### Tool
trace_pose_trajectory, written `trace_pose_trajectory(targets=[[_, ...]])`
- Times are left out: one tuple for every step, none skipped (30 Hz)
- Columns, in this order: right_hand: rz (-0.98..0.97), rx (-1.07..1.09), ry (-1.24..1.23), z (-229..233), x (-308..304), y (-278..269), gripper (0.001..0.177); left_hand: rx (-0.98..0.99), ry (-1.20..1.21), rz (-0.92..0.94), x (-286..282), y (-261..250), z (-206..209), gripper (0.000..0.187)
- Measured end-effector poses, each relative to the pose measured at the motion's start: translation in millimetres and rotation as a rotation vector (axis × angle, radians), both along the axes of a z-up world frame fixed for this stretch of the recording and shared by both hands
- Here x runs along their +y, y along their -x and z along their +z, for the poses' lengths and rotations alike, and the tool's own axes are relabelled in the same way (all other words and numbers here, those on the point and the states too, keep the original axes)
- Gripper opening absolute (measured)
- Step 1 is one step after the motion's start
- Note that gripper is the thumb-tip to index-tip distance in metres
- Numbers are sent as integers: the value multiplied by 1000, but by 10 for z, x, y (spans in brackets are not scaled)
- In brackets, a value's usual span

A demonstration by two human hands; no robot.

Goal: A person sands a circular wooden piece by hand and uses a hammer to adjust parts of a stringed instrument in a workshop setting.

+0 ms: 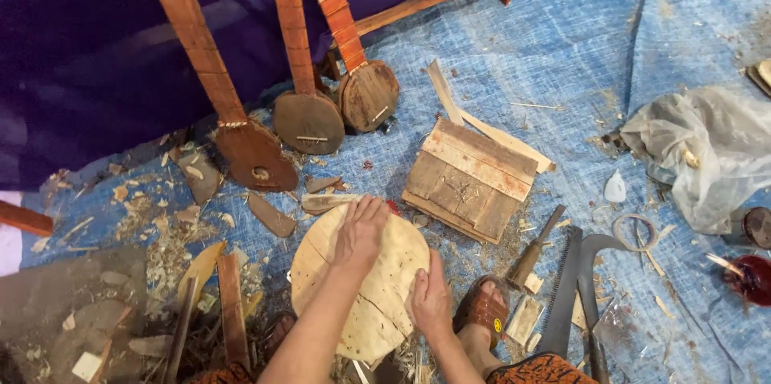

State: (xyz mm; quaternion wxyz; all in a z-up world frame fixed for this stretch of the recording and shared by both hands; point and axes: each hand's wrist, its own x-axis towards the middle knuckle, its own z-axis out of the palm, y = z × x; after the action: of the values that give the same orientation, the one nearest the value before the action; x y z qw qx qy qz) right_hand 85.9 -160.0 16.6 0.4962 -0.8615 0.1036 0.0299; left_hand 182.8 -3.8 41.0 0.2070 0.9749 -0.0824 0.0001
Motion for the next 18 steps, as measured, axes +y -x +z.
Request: trace_pose_trajectory(targets=[[-4, -33, -33, 13, 21, -4, 39, -82, 7, 12, 3, 2, -123, 46], [-10, -31, -38, -3, 1, 11, 39, -81, 2, 7, -98, 29, -127, 46], [-24, 26, -28, -19, -10, 26, 44, -73, 25, -100, -191, 58, -132, 44], [-32, 79, -14, -25, -39, 8, 50, -70, 53, -200, -295, 64, -130, 44], [-30, 75, -14, -10, -40, 28, 50, -73, 52, -198, -401, 158, -53, 44], [-41, 69, -28, 2, -65, 48, 41, -9, 77, -339, -533, 248, 17, 39], [-52, 62, -42, 12, -94, 65, 34, 54, 102, -480, -667, 337, 86, 37], [-58, 60, -37, -79, -113, 60, 34, 51, 107, -486, -661, 322, 212, 37], [-26, 61, -23, -174, -137, 55, 29, 111, 53, -476, -659, 307, 335, 33], [6, 64, -11, -275, -164, 66, 25, 171, -2, -466, -657, 307, 451, 29], [0, 64, -8, -184, -167, 48, 25, 170, 1, -472, -606, 261, 433, 29], [-10, 75, -5, -97, -137, 51, 28, 285, 175, -204, -526, 233, 411, 34], [-19, 86, -3, -10, -109, 50, 31, 397, 343, 68, -447, 201, 390, 39], [-23, 87, -5, 18, -100, 58, 31, 398, 340, 65, -229, 130, 166, 39], [-31, 65, -26, 51, -94, 68, 31, 45, 190, -27, -12, 61, -52, 38], [-39, 41, -52, 82, -62, 67, 31, -308, 32, -124, 230, -23, -257, 38], [-43, 39, -60, 66, -68, 63, 31, -310, 24, -130, 287, 5, -106, 38], [-34, 40, -64, 52, -52, 60, 32, -159, -39, -57, 362, 30, 52, 38]])
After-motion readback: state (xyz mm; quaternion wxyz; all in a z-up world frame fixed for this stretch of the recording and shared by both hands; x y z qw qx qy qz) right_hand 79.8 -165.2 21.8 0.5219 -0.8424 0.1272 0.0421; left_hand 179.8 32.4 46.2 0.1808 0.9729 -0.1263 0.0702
